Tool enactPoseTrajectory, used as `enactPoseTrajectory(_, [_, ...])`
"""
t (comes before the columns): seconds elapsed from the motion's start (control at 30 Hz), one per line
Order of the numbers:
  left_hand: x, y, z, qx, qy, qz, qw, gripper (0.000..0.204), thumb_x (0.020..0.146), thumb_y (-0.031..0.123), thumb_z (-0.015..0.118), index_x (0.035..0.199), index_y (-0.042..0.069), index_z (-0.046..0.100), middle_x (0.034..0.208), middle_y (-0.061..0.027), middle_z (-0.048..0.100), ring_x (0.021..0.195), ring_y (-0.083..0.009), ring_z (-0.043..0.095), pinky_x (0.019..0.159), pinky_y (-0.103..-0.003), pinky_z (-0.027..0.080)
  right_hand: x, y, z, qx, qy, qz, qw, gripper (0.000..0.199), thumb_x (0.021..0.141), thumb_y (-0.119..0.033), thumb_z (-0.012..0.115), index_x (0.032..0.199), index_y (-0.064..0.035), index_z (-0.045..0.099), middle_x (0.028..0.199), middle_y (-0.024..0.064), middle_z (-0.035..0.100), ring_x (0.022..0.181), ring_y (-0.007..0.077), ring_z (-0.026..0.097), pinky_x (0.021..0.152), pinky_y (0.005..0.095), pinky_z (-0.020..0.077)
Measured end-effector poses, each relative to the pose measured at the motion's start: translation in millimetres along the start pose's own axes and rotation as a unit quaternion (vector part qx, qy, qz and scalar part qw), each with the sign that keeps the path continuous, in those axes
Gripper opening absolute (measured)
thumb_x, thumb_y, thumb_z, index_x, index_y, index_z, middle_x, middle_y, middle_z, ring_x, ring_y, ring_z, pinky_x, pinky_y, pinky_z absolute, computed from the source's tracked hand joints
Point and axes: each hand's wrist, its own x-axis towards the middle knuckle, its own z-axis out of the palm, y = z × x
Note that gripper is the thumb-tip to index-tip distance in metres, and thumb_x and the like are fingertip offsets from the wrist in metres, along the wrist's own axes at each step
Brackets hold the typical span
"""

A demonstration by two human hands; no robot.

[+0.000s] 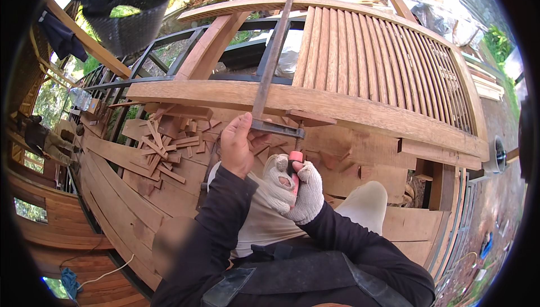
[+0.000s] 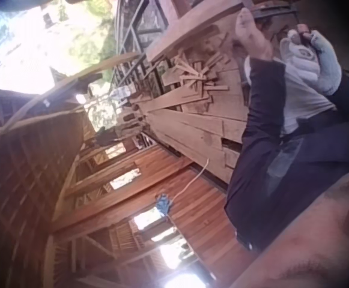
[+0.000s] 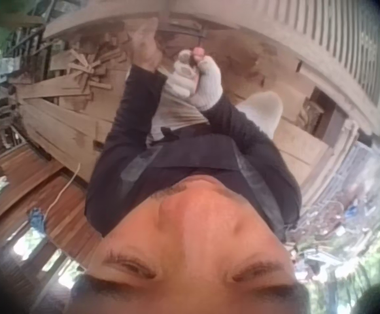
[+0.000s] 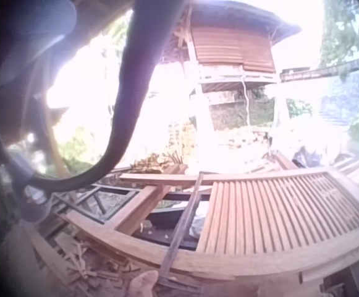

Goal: The person assembles a curved wooden slatted panel by inserting thin wooden strips into a frame. They use a hammer to tap the strips into place and a clamp to secure the frame during assembly.

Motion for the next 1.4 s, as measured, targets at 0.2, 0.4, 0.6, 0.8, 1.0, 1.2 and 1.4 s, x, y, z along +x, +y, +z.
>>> enactPoseTrajectory(0.2, [-5,3,-14,0.019,0.013,0.010,1.000,0.030,0.108,0.029,0.054,0.111,0.001,0.064,0.106,-0.0183,0.075,0.088,-0.0227,0.075,0.077,-0.035,0.064,-3,19,39,-0.209,0.254,-0.105,0.938,0.017,0.099,-0.013,0.057,0.116,-0.0097,0.053,0.090,0.0056,0.059,0.069,0.0180,0.057,0.055,0.0357,0.0496])
enactPoseTrajectory(0.4, [-1,3,-5,0.021,0.005,0.012,1.000,0.030,0.108,0.028,0.054,0.108,0.000,0.065,0.105,-0.0185,0.075,0.088,-0.0227,0.075,0.075,-0.035,0.064,6,7,-5,0.039,-0.071,0.017,0.997,0.017,0.103,-0.027,0.056,0.115,-0.0145,0.056,0.082,0.0019,0.052,0.057,0.0155,0.048,0.045,0.0350,0.0389])
enactPoseTrajectory(0.6, [-2,1,-9,0.028,0.014,0.018,0.999,0.030,0.108,0.029,0.054,0.108,0.000,0.064,0.104,-0.0190,0.075,0.085,-0.0229,0.076,0.075,-0.035,0.064,2,11,22,-0.108,0.141,-0.055,0.983,0.024,0.097,-0.016,0.060,0.121,-0.0112,0.054,0.089,0.0059,0.056,0.069,0.0195,0.057,0.057,0.0398,0.0514])
enactPoseTrajectory(0.8, [-3,3,-8,0.028,0.015,0.017,0.999,0.030,0.108,0.028,0.054,0.110,0.000,0.064,0.103,-0.0189,0.075,0.086,-0.0236,0.075,0.076,-0.037,0.064,-3,6,37,-0.190,0.206,-0.073,0.957,0.018,0.100,-0.015,0.056,0.117,-0.0104,0.053,0.087,0.0060,0.058,0.068,0.0191,0.058,0.059,0.0377,0.0536])
enactPoseTrajectory(1.0, [-6,5,-2,0.016,0.007,-0.016,1.000,0.033,0.108,0.028,0.051,0.111,-0.002,0.063,0.106,-0.0207,0.074,0.089,-0.0261,0.075,0.080,-0.039,0.064,2,2,10,-0.014,0.031,-0.034,0.999,0.019,0.104,-0.026,0.054,0.115,-0.0112,0.054,0.082,0.0060,0.055,0.062,0.0220,0.056,0.056,0.0412,0.0507])
enactPoseTrajectory(1.2, [11,18,-8,-0.050,-0.035,-0.098,0.993,0.046,0.110,0.036,0.040,0.120,-0.005,0.060,0.110,-0.0224,0.073,0.096,-0.0321,0.074,0.084,-0.043,0.063,3,-5,15,-0.133,0.116,-0.033,0.984,0.025,0.101,-0.024,0.061,0.119,-0.0084,0.053,0.084,0.0086,0.056,0.068,0.0266,0.061,0.061,0.0454,0.0548])
enactPoseTrajectory(1.4, [16,63,-3,0.113,-0.093,-0.188,0.971,0.043,0.109,0.031,0.048,0.128,-0.006,0.055,0.114,-0.0221,0.072,0.105,-0.0299,0.072,0.084,-0.042,0.063,3,-16,32,-0.272,0.209,0.023,0.939,0.038,0.099,-0.023,0.066,0.126,-0.0014,0.050,0.094,0.0106,0.064,0.077,0.0217,0.065,0.068,0.0386,0.0562])
